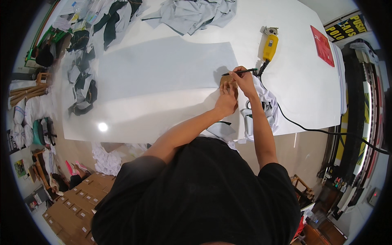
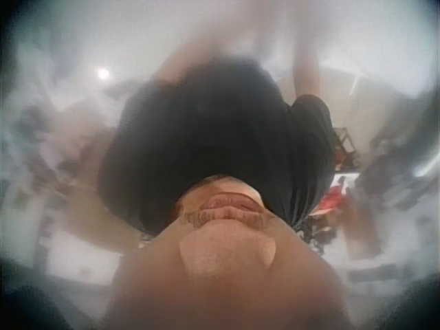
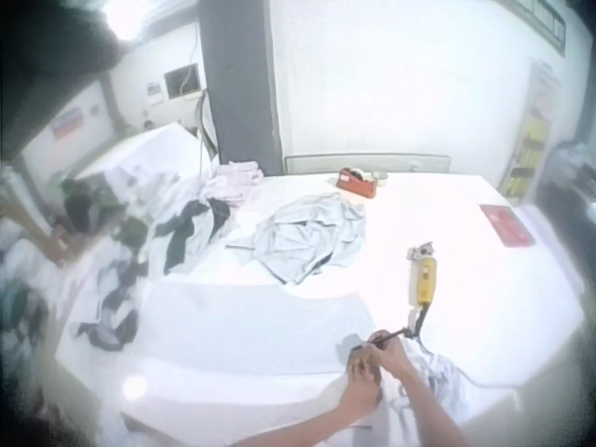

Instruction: The person uses a template to mark a piece of white fabric with a pen and then cuts along the marked lines with scissors, later unfolding and smoothing a larger piece of green patterned fabric.

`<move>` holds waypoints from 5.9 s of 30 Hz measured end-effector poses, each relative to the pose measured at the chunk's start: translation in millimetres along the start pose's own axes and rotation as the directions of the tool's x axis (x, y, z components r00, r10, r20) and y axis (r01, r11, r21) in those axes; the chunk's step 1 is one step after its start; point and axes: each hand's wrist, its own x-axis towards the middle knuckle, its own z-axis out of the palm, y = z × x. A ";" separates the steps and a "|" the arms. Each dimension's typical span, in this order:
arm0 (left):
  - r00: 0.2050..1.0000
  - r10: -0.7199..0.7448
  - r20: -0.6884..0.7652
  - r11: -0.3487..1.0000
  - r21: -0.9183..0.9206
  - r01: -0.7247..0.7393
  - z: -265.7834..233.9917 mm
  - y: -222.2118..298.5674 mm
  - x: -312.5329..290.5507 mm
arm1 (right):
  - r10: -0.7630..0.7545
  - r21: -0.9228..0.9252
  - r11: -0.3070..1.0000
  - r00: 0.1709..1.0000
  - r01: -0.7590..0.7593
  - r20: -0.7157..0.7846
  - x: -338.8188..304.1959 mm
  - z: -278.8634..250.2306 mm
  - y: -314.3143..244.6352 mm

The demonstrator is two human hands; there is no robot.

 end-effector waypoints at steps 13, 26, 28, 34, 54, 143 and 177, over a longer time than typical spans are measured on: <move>0.996 0.046 -0.080 0.987 0.158 -0.033 31.6 -2.5 4.6 | 0.004 -0.510 0.832 0.918 0.217 0.397 7.6 17.8 -26.6; 1.000 0.021 -0.016 0.956 0.293 -0.016 28.6 0.6 6.0 | 0.052 -0.619 0.741 0.897 0.260 0.439 8.1 23.9 -37.3; 1.000 0.020 0.005 0.960 0.280 -0.020 30.5 -0.9 6.4 | 0.066 -0.622 0.744 0.899 0.244 0.432 7.3 25.3 -39.8; 0.998 0.004 0.056 0.948 0.317 -0.021 26.5 1.9 6.5 | 0.075 -0.615 0.751 0.896 0.239 0.439 10.0 24.9 -35.3; 1.000 0.007 -0.012 0.972 0.234 -0.004 21.2 -0.1 6.9 | -0.224 -0.555 0.810 0.975 0.190 0.007 31.3 -13.6 -6.3; 0.849 -0.455 0.269 0.889 0.078 0.451 -151.9 -278.0 -75.2 | 0.563 0.127 0.825 0.818 -0.550 -0.118 -166.5 99.0 -2.6; 0.846 -0.463 0.265 0.885 0.088 0.457 -150.0 -279.4 -75.0 | 0.524 0.107 0.852 0.835 -0.513 -0.168 -171.4 104.4 8.5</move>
